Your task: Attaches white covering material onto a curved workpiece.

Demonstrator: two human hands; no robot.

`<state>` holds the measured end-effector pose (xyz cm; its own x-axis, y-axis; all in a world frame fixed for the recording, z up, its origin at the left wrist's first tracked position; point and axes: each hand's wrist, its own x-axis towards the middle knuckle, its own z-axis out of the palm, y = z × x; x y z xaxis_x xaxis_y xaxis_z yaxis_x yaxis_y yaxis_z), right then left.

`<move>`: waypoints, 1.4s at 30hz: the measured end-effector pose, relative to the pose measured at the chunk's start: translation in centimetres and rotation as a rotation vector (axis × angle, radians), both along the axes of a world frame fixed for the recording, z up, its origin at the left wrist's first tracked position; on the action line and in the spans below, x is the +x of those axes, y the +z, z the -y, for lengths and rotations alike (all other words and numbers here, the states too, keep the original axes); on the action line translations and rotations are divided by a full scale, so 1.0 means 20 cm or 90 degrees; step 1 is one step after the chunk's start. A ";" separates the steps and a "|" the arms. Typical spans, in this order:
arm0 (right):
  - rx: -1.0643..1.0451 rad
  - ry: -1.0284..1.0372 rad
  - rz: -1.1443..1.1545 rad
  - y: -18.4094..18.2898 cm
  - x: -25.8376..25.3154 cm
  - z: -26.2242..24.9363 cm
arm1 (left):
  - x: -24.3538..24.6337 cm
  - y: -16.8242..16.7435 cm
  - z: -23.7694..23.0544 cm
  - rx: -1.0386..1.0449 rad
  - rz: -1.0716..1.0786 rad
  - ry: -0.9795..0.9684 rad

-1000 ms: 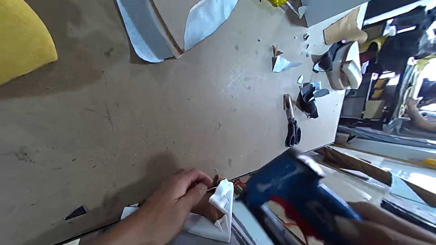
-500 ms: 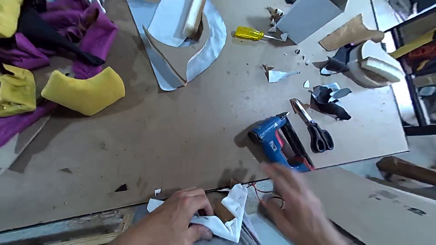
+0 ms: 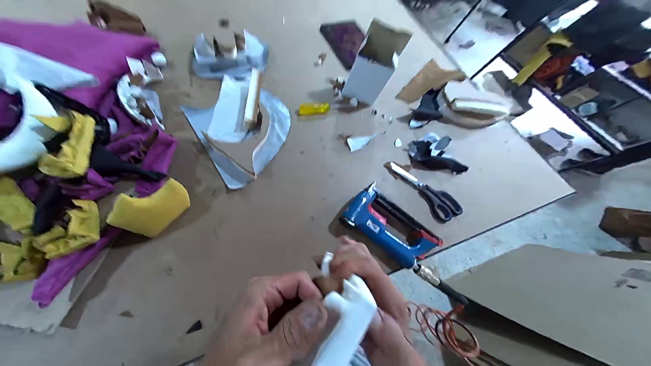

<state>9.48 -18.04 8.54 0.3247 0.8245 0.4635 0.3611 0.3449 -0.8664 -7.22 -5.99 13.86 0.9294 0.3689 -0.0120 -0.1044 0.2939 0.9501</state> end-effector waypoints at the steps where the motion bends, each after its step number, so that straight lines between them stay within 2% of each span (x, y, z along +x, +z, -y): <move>1: 0.033 -0.012 -0.040 -0.02 -0.01 -0.11 | 0.04 0.04 0.00 0.052 -0.020 0.063; 3: 0.083 -0.012 -0.169 -0.09 -0.04 -0.32 | 0.11 0.01 0.01 0.147 -0.037 0.216; 6: 0.122 0.052 -0.414 -0.22 -0.10 -0.50 | 0.18 -0.16 -0.02 0.204 -0.012 0.390; 8: 0.080 0.062 -0.523 -0.33 -0.15 -0.52 | 0.21 -0.32 -0.04 0.177 -0.008 0.441; 10: -0.008 0.049 -0.535 -0.41 -0.16 -0.48 | 0.24 -0.49 -0.03 0.148 -0.027 0.478; 13: -0.043 -0.006 -0.476 -0.34 -0.16 -0.39 | 0.32 -0.57 0.00 0.216 -0.044 0.493; 15: -0.083 -0.008 -0.381 -0.23 -0.17 -0.25 | 0.33 -0.59 0.06 0.267 -0.077 0.490; 17: -0.121 -0.005 -0.253 -0.17 -0.03 -0.13 | 0.38 -0.60 0.08 0.366 -0.118 0.468; 18: -0.165 -0.070 -0.134 -0.18 0.08 -0.03 | 0.39 -0.62 0.11 0.440 -0.155 0.441; 19: -0.243 -0.189 0.016 -0.21 0.21 0.06 | 0.41 -0.66 0.14 0.519 -0.186 0.407; 21: -0.428 -0.383 0.324 -0.36 0.46 0.20 | 0.45 -0.74 0.18 0.680 -0.238 0.380; 23: -0.522 -0.392 0.483 -0.50 0.62 0.26 | 0.49 -0.79 0.20 0.780 -0.294 0.368; 25: -0.611 -0.315 0.495 -0.46 0.71 0.24 | 0.52 -0.80 0.22 0.821 -0.349 0.350; 28: -0.728 -0.235 0.432 -0.29 0.78 0.18 | 0.54 -0.79 0.23 0.818 -0.421 0.330; 31: -0.664 -0.258 0.458 -0.13 0.78 0.28 | 0.54 -0.78 0.22 0.801 -0.469 0.320; 34: -0.697 -0.140 0.331 0.07 0.67 0.34 | 0.54 -0.78 0.22 0.817 -0.493 0.269; 37: -0.707 -0.040 0.258 0.08 0.57 0.34 | 0.53 -0.78 0.20 0.848 -0.490 0.239; 42: -0.692 -0.028 0.263 0.02 0.51 0.31 | 0.51 -0.78 0.19 0.850 -0.477 0.242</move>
<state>19.64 -24.20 8.99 0.3522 0.8446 -0.4032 0.6789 -0.5271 -0.5112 3.04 -9.69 -1.79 0.7165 0.6899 0.1032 0.6196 -0.6974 0.3602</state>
